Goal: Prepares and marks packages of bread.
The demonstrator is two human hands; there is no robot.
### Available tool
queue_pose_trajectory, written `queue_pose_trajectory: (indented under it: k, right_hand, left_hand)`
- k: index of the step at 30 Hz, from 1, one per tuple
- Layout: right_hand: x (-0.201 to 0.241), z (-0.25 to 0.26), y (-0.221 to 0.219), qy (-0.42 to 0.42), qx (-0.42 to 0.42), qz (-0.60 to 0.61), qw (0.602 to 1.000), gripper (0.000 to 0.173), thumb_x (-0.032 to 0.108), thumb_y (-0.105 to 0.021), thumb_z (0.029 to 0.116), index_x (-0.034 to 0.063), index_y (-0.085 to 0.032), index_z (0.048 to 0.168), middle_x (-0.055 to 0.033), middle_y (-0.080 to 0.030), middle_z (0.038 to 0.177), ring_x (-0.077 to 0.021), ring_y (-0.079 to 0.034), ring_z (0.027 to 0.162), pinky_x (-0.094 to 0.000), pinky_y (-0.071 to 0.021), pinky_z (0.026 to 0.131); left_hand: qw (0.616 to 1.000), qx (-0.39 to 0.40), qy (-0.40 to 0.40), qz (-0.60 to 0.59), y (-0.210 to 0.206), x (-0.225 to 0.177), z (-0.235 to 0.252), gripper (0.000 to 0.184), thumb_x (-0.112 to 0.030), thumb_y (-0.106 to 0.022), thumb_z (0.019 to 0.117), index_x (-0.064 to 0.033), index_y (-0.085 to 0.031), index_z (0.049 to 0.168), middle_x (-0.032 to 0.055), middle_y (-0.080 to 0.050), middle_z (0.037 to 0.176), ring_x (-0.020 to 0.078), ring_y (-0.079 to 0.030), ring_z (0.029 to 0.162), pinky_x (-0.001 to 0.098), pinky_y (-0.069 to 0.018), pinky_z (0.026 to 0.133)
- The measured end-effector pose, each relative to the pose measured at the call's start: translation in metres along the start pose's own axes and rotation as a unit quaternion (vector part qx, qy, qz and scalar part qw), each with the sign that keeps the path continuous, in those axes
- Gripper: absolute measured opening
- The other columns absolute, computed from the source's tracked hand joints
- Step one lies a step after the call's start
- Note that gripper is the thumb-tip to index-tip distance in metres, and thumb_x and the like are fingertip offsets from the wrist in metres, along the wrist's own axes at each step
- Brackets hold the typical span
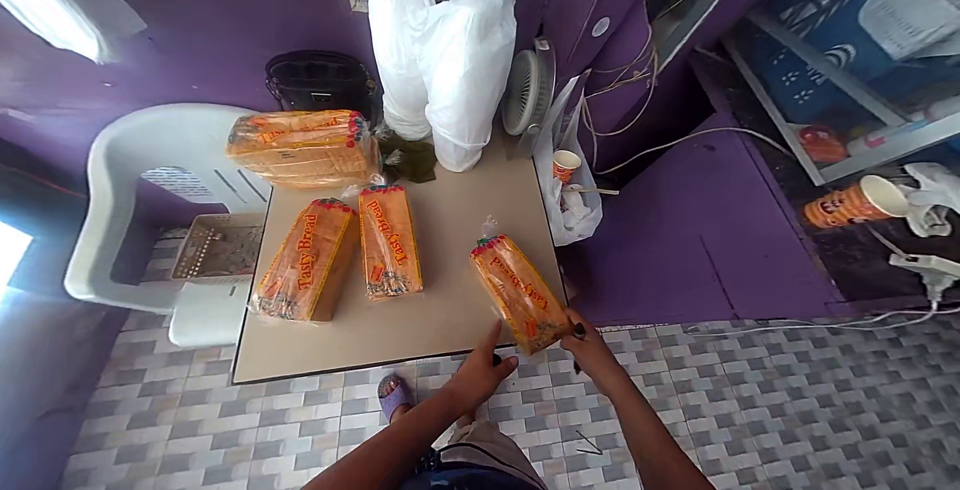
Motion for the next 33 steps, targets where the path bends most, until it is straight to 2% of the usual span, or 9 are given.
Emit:
queue_pose_trajectory:
  k: [6,10,14,17,20,23,27,30,33]
  right_hand:
    - [0.06,-0.036,-0.008,0.066,0.054,0.082,0.993,0.05,0.011,-0.058,0.0955,-0.0014,-0.051,0.143,-0.0178,-0.06,0.133,-0.021,-0.062,0.115,-0.0361,-0.0524,0.097]
    - [0.118,-0.065,-0.009,0.088,0.107,0.115,0.984,0.048,0.014,-0.057,0.0998,-0.0006,-0.049,0.144,-0.0133,-0.064,0.124,-0.0179,-0.066,0.102,-0.033,-0.0566,0.087]
    - [0.158,-0.072,-0.023,0.112,0.134,0.095,0.98,0.043,0.012,-0.055,0.103,-0.0028,-0.05,0.143,-0.0123,-0.066,0.117,-0.0155,-0.066,0.099,-0.0307,-0.0559,0.085]
    - [0.172,-0.072,-0.035,0.134,0.15,0.097,0.975,0.039,0.01,-0.056,0.1017,-0.002,-0.054,0.139,-0.0104,-0.068,0.113,-0.0133,-0.067,0.098,-0.029,-0.0552,0.087]
    - [0.18,-0.069,-0.029,0.17,0.168,0.043,0.97,0.037,0.017,-0.054,0.1042,-0.0017,-0.059,0.135,-0.0115,-0.069,0.117,-0.0148,-0.067,0.103,-0.0311,-0.0533,0.093]
    - [0.191,-0.066,0.005,0.265,0.097,0.056,0.958,0.05,0.037,-0.038,0.1072,0.0003,-0.062,0.131,-0.0107,-0.073,0.113,-0.0199,-0.07,0.105,-0.0392,-0.0547,0.094]
    - [0.214,-0.07,0.014,0.323,0.033,0.289,0.901,0.077,0.059,-0.006,0.1055,0.0108,-0.066,0.106,-0.0003,-0.071,0.081,-0.0119,-0.07,0.068,-0.0308,-0.0614,0.066]
    - [0.218,-0.081,-0.039,0.31,0.092,0.342,0.882,0.076,0.07,-0.013,0.1018,0.0149,-0.066,0.105,-0.0012,-0.075,0.083,-0.0146,-0.073,0.072,-0.0343,-0.0621,0.072]
    - [0.202,-0.084,-0.087,0.304,0.087,0.365,0.876,0.04,0.04,-0.046,0.1061,0.0035,-0.06,0.117,-0.0108,-0.075,0.1,-0.0221,-0.074,0.091,-0.0396,-0.0612,0.087]
  left_hand:
    - [0.991,-0.115,-0.048,0.057,0.021,-0.061,-0.062,0.059,-0.023,-0.052,0.1065,0.0042,-0.032,0.156,0.0229,-0.055,0.143,0.0272,-0.062,0.122,0.0397,-0.0476,0.107]
    - [0.957,-0.232,-0.111,0.136,0.051,-0.1,-0.111,0.043,-0.024,-0.051,0.1065,0.0026,-0.057,0.139,0.0173,-0.067,0.123,0.0208,-0.067,0.098,0.0358,-0.0538,0.091]
    - [0.934,-0.294,-0.089,0.182,0.075,-0.104,-0.12,0.043,-0.022,-0.052,0.1069,0.0059,-0.05,0.14,0.0181,-0.068,0.107,0.0258,-0.067,0.093,0.0405,-0.053,0.091]
    - [0.914,-0.329,-0.1,0.213,0.09,-0.096,-0.121,0.055,-0.021,-0.051,0.107,-0.0043,-0.034,0.157,0.0182,-0.068,0.103,0.0293,-0.067,0.091,0.0442,-0.0533,0.09]
    - [0.878,-0.38,-0.168,0.239,0.104,-0.083,-0.124,0.039,-0.018,-0.054,0.1052,-0.0045,-0.059,0.141,0.021,-0.07,0.11,0.0304,-0.07,0.089,0.0449,-0.0561,0.087]
    - [0.847,-0.418,-0.219,0.243,0.111,-0.074,-0.127,0.027,-0.015,-0.057,0.103,-0.0021,-0.072,0.12,0.0195,-0.071,0.108,0.0269,-0.07,0.082,0.0411,-0.0578,0.08]
    - [0.834,-0.434,-0.242,0.239,0.111,-0.073,-0.129,0.02,-0.012,-0.061,0.1,-0.0006,-0.075,0.108,0.0184,-0.071,0.1,0.0242,-0.067,0.076,0.0378,-0.0575,0.074]
    - [0.839,-0.423,-0.252,0.23,0.107,-0.075,-0.128,0.018,-0.012,-0.061,0.0994,-0.001,-0.074,0.106,0.0179,-0.071,0.104,0.022,-0.068,0.077,0.035,-0.0578,0.074]
    - [0.842,-0.413,-0.268,0.218,0.101,-0.077,-0.127,0.017,-0.01,-0.062,0.098,-0.0008,-0.074,0.104,0.0183,-0.072,0.11,0.0206,-0.069,0.078,0.032,-0.0578,0.072]
Point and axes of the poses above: each hand's wrist, its own z-axis towards the middle knuckle, its own y-axis out of the back of the hand, x = y × z, the point moved 4 cm from there along z, towards the middle knuckle
